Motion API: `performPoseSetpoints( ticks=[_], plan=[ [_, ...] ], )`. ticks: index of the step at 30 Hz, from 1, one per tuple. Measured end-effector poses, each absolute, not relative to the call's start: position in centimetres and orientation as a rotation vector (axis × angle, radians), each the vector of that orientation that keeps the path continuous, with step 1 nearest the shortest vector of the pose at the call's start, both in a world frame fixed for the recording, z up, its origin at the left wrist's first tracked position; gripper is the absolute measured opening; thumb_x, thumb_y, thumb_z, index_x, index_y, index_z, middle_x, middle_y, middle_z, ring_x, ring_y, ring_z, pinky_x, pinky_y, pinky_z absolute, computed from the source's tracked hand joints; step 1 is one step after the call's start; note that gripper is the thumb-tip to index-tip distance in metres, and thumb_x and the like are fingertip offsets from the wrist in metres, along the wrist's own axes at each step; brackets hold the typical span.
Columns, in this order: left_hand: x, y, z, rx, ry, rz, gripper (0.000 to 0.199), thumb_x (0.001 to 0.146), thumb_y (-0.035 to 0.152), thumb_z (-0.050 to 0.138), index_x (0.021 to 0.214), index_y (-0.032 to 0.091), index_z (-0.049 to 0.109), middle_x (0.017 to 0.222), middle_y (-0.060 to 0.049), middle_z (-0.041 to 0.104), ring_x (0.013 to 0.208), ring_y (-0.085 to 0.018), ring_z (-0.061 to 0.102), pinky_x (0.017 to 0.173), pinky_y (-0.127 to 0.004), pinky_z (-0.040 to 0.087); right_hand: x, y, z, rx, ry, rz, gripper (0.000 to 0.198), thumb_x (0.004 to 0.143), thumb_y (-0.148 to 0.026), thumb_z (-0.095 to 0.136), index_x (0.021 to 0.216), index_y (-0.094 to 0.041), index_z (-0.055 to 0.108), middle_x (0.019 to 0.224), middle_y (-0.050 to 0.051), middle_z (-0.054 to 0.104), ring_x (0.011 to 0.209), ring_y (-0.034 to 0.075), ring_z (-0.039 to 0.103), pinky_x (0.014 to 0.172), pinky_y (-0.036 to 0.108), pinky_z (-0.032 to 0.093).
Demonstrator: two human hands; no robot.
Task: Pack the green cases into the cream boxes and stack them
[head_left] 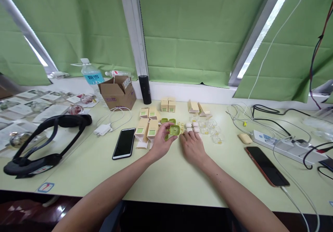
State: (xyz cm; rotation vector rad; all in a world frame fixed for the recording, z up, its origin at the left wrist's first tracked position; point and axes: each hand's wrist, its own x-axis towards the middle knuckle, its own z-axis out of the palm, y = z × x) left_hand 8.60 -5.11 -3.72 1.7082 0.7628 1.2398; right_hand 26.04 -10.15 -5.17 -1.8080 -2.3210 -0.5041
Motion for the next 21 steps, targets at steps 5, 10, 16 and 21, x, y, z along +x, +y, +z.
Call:
performPoseSetpoints(
  ticks=[5,10,16,21],
  plan=[
    [8.7,-5.3,-4.1,1.690,0.752,1.302,0.039,0.089,0.022,0.069,0.125,0.026,0.055,0.129,-0.009,0.060,0.120,-0.024,0.063,0.104,-0.042,0.054,26.2,-10.2,-5.0,-1.802,-2.323,-0.505,0.021,0.089,-0.006,0.054,0.102,-0.016,0.066,0.103,0.013,0.065,0.100,0.028,0.046,0.083,0.040,0.029],
    [8.6,-5.0,-4.1,1.653,0.780,1.332,0.040,0.089,0.027,0.070,0.126,0.024,0.053,0.131,-0.012,0.059,0.122,-0.025,0.062,0.102,-0.042,0.055,26.6,-10.8,-4.6,-1.724,-2.304,-0.493,0.020,0.086,-0.005,0.059,0.096,-0.016,0.071,0.100,0.012,0.070,0.099,0.027,0.048,0.083,0.039,0.029],
    [8.7,-4.9,-4.3,1.623,0.760,1.354,0.041,0.087,0.025,0.073,0.124,0.024,0.056,0.129,-0.010,0.060,0.120,-0.025,0.062,0.101,-0.041,0.054,26.6,-10.7,-4.9,-1.554,-2.256,-0.504,0.018,0.096,-0.014,0.060,0.083,-0.019,0.071,0.080,0.007,0.070,0.088,0.023,0.051,0.077,0.037,0.026],
    [8.8,-4.7,-4.5,1.597,0.730,1.376,0.043,0.085,0.026,0.075,0.124,0.023,0.057,0.126,-0.010,0.060,0.115,-0.024,0.063,0.099,-0.040,0.053,27.3,-10.4,-4.9,-1.564,-2.161,-0.566,0.017,0.088,-0.005,0.061,0.091,-0.017,0.072,0.084,0.007,0.070,0.087,0.023,0.050,0.078,0.037,0.028]
  ],
)
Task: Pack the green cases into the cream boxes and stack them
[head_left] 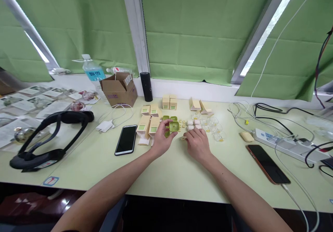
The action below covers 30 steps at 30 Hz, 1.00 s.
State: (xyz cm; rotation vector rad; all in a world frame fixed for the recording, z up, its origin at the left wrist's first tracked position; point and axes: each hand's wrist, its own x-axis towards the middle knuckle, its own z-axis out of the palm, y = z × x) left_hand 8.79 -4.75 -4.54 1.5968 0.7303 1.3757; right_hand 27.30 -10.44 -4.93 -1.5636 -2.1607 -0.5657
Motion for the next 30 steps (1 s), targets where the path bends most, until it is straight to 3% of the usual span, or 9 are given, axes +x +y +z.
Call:
performPoseSetpoints(
  ticks=[3,6,11,16,22,25,30],
  plan=[
    [8.8,-4.7,-4.6,1.568,0.714,1.378,0.044,0.085,0.027,0.077,0.125,0.023,0.058,0.126,-0.010,0.061,0.116,-0.024,0.063,0.100,-0.039,0.052,27.5,-10.5,-5.0,-1.603,-2.151,-0.559,0.025,0.085,-0.004,0.064,0.104,-0.017,0.073,0.096,0.009,0.071,0.095,0.025,0.050,0.080,0.038,0.029],
    [8.8,-4.8,-4.6,1.551,0.702,1.368,0.045,0.084,0.028,0.078,0.125,0.023,0.059,0.127,-0.010,0.061,0.117,-0.024,0.062,0.101,-0.039,0.052,27.2,-10.4,-5.3,-1.580,-2.243,-0.525,0.022,0.091,-0.010,0.063,0.109,-0.019,0.072,0.105,0.010,0.070,0.100,0.026,0.049,0.081,0.038,0.029],
    [8.9,-4.9,-4.4,1.537,0.598,1.328,0.043,0.086,0.027,0.076,0.126,0.023,0.059,0.127,-0.010,0.062,0.120,-0.024,0.062,0.102,-0.038,0.051,26.6,-9.9,-5.9,-1.575,-2.336,-0.534,0.014,0.094,-0.010,0.062,0.088,-0.019,0.071,0.089,0.008,0.069,0.092,0.024,0.049,0.076,0.037,0.027],
    [8.9,-4.9,-4.5,1.469,0.539,1.295,0.047,0.088,0.027,0.074,0.131,0.023,0.057,0.134,-0.011,0.061,0.125,-0.024,0.060,0.106,-0.038,0.050,27.1,-10.0,-5.5,-1.468,-2.171,-0.489,0.017,0.091,-0.004,0.059,0.083,-0.018,0.065,0.081,0.005,0.068,0.084,0.022,0.052,0.073,0.036,0.029],
    [8.8,-4.5,-4.9,1.454,0.473,1.240,0.049,0.089,0.032,0.075,0.135,0.024,0.061,0.144,-0.012,0.054,0.132,-0.027,0.055,0.108,-0.038,0.048,27.4,-10.6,-4.2,-1.236,-1.787,-0.306,0.018,0.100,-0.014,0.052,0.111,-0.020,0.066,0.089,0.005,0.071,0.081,0.020,0.062,0.073,0.036,0.041],
    [8.7,-4.4,-4.9,1.423,0.398,1.160,0.050,0.088,0.033,0.077,0.135,0.024,0.063,0.141,-0.012,0.055,0.127,-0.026,0.056,0.108,-0.039,0.047,27.4,-10.7,-3.7,-1.113,-1.616,-0.169,0.021,0.101,-0.016,0.050,0.108,-0.024,0.068,0.095,0.006,0.072,0.086,0.020,0.067,0.072,0.035,0.051],
    [8.6,-4.5,-4.7,1.257,0.321,1.003,0.056,0.086,0.032,0.079,0.139,0.025,0.062,0.126,-0.010,0.062,0.105,-0.021,0.058,0.091,-0.035,0.053,27.2,-10.9,-3.5,-1.111,-1.365,0.185,0.009,0.100,-0.025,0.057,0.101,-0.023,0.066,0.090,0.004,0.070,0.070,0.016,0.068,0.061,0.030,0.054]
  ],
)
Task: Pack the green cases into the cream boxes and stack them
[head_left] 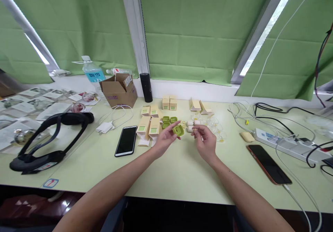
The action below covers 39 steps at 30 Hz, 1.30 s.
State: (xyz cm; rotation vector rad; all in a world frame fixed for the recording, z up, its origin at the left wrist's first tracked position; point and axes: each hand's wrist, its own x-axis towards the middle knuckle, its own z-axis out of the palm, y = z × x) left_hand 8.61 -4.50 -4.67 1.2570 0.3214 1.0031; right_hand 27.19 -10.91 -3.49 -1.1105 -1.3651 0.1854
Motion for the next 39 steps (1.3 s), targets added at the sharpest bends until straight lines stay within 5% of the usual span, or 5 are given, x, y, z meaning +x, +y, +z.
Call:
performPoseSetpoints(
  ticks=[9,19,39],
  plan=[
    [8.6,-4.7,-4.7,1.138,0.320,0.907,0.048,0.085,0.035,0.080,0.129,0.023,0.069,0.110,-0.009,0.064,0.097,-0.020,0.058,0.085,-0.034,0.048,26.5,-11.5,-3.7,-1.104,-1.402,0.154,0.007,0.100,-0.027,0.055,0.101,-0.023,0.060,0.078,0.000,0.062,0.069,0.015,0.060,0.063,0.029,0.051],
    [8.5,-5.2,-3.7,1.151,0.313,0.875,0.046,0.084,0.037,0.082,0.127,0.022,0.072,0.104,-0.009,0.067,0.095,-0.020,0.059,0.086,-0.033,0.047,26.1,-11.7,-4.0,-1.042,-1.455,0.285,0.012,0.096,-0.024,0.062,0.107,-0.024,0.066,0.079,0.001,0.074,0.068,0.017,0.072,0.064,0.030,0.059],
    [8.6,-5.5,-4.2,1.233,0.272,0.804,0.050,0.085,0.036,0.080,0.132,0.022,0.070,0.119,-0.012,0.068,0.100,-0.019,0.061,0.091,-0.033,0.051,26.2,-11.7,-3.7,-1.061,-1.747,-0.264,0.018,0.093,-0.011,0.060,0.096,-0.024,0.072,0.085,0.005,0.075,0.075,0.020,0.066,0.066,0.035,0.052]
  ],
)
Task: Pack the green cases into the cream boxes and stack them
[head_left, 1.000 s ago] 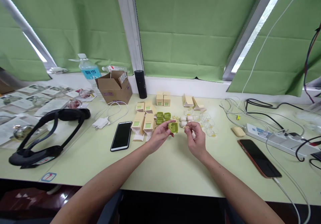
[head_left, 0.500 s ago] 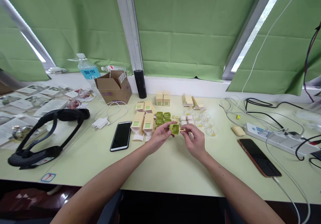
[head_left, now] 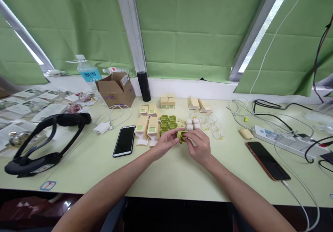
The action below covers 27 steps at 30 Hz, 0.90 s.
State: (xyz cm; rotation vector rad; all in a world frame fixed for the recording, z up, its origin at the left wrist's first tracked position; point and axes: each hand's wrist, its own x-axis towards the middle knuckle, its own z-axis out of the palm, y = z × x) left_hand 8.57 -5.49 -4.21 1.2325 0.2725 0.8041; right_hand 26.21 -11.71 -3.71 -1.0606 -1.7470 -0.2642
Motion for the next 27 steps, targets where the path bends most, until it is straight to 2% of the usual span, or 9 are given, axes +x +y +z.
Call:
performPoseSetpoints(
  ticks=[4,11,16,22,27],
  plan=[
    [8.50,-5.58,-4.20,1.242,0.276,0.779,0.051,0.085,0.035,0.081,0.133,0.022,0.069,0.127,-0.013,0.067,0.108,-0.022,0.061,0.094,-0.034,0.051,26.15,-11.72,-3.72,-1.088,-1.755,-0.362,0.018,0.092,-0.010,0.062,0.092,-0.023,0.074,0.081,0.004,0.074,0.073,0.019,0.063,0.066,0.035,0.049],
    [8.45,-5.67,-4.37,1.311,0.299,0.788,0.051,0.086,0.035,0.080,0.134,0.020,0.069,0.110,-0.012,0.070,0.108,-0.023,0.063,0.096,-0.036,0.051,26.23,-11.73,-3.44,-1.124,-1.805,-0.390,0.022,0.095,-0.014,0.059,0.082,-0.022,0.074,0.068,0.003,0.064,0.066,0.017,0.053,0.062,0.032,0.042],
    [8.43,-5.44,-4.57,1.347,0.329,0.773,0.054,0.085,0.038,0.081,0.134,0.019,0.068,0.110,-0.012,0.071,0.107,-0.023,0.064,0.095,-0.035,0.051,26.46,-11.64,-3.50,-1.091,-1.840,-0.400,0.024,0.096,-0.015,0.058,0.081,-0.022,0.074,0.066,0.002,0.062,0.064,0.016,0.052,0.062,0.031,0.040],
    [8.47,-5.50,-4.22,1.306,0.312,0.785,0.056,0.083,0.038,0.083,0.134,0.019,0.069,0.116,-0.014,0.072,0.115,-0.026,0.064,0.101,-0.038,0.050,26.59,-11.32,-3.84,-1.079,-1.833,-0.356,0.017,0.097,-0.017,0.061,0.087,-0.023,0.074,0.073,0.003,0.070,0.065,0.016,0.058,0.064,0.031,0.042],
    [8.63,-5.73,-3.83,1.223,0.294,0.817,0.054,0.083,0.036,0.083,0.132,0.019,0.070,0.114,-0.013,0.073,0.112,-0.024,0.065,0.101,-0.037,0.049,26.69,-11.08,-3.97,-0.983,-1.835,-0.292,0.018,0.098,-0.015,0.060,0.105,-0.025,0.073,0.082,0.004,0.076,0.070,0.018,0.067,0.067,0.034,0.051]
  ],
)
